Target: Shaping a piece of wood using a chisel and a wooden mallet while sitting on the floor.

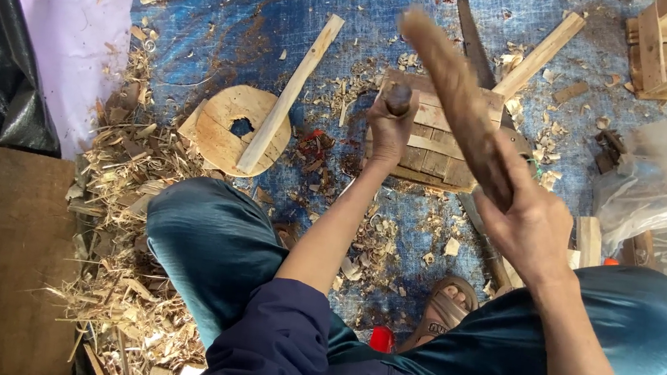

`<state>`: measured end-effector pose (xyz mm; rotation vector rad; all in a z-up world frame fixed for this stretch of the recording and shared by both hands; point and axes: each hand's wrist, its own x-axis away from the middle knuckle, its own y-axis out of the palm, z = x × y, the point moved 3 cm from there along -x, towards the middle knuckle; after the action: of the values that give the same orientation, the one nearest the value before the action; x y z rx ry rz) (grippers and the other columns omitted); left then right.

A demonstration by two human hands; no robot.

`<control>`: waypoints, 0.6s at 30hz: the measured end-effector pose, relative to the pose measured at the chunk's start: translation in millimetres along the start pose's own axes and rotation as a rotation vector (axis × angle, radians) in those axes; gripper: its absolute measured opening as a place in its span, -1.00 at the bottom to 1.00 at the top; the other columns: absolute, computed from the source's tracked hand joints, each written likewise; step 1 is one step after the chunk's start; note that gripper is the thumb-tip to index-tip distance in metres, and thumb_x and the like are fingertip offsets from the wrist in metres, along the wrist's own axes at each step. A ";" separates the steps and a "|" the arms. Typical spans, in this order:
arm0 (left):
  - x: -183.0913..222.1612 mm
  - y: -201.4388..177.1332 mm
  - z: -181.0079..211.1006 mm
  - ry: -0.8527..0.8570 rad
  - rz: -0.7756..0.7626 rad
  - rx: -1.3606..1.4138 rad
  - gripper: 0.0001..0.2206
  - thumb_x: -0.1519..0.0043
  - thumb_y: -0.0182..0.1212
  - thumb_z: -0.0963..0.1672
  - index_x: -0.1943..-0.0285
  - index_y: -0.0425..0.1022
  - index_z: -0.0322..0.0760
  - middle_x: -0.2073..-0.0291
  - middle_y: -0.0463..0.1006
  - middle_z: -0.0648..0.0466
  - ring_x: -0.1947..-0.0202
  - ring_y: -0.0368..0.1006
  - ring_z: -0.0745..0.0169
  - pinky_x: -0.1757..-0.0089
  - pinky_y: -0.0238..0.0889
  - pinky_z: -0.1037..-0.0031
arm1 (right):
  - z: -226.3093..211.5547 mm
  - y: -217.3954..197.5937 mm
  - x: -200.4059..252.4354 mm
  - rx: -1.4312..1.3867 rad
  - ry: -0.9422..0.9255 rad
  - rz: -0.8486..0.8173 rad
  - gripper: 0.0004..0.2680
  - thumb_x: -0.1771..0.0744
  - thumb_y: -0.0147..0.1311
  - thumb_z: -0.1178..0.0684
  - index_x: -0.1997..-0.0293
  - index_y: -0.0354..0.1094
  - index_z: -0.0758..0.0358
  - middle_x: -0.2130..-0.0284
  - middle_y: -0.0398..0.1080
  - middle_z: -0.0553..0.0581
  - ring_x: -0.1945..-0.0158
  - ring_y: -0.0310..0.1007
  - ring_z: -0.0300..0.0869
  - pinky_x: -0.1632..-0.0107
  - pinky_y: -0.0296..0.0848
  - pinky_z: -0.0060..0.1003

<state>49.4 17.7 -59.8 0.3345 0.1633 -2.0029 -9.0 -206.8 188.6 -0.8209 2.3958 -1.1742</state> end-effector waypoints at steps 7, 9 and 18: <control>-2.1 0.5 -28.8 -0.117 -0.018 0.105 -0.90 -0.21 0.43 -0.16 0.17 0.60 -0.19 0.36 0.64 -0.11 0.15 0.58 0.02 0.08 0.40 0.19 | -21.0 8.5 -12.4 -0.026 -0.300 0.166 -0.43 -0.32 0.10 0.28 -0.54 0.04 0.02 0.34 0.43 0.41 0.46 0.46 0.13 0.43 0.49 -0.02; 1.9 -2.7 -41.5 -0.096 -0.042 0.120 -0.89 -0.23 0.42 -0.16 0.11 0.62 -0.18 0.32 0.66 -0.09 0.20 0.60 -0.12 0.06 0.42 0.14 | -22.5 11.8 -12.5 0.162 -0.205 0.050 -0.47 -0.35 0.04 0.20 -0.54 0.09 -0.17 0.50 0.43 0.20 0.61 0.42 -0.07 0.51 0.48 -0.20; -2.0 -0.3 -3.7 -0.196 -0.101 0.021 -0.86 -0.28 0.33 -0.11 0.11 0.54 -0.26 0.29 0.60 -0.18 0.09 0.54 -0.28 0.16 0.40 0.09 | -9.7 4.0 -14.5 -0.204 -0.418 0.344 -0.36 -0.25 0.23 0.41 -0.53 0.03 0.36 0.38 0.40 0.56 0.47 0.45 0.22 0.44 0.38 -0.01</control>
<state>50.5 20.6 -62.8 0.1438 0.0362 -2.1253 -4.4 -189.9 191.9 -0.6047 2.2067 -0.5683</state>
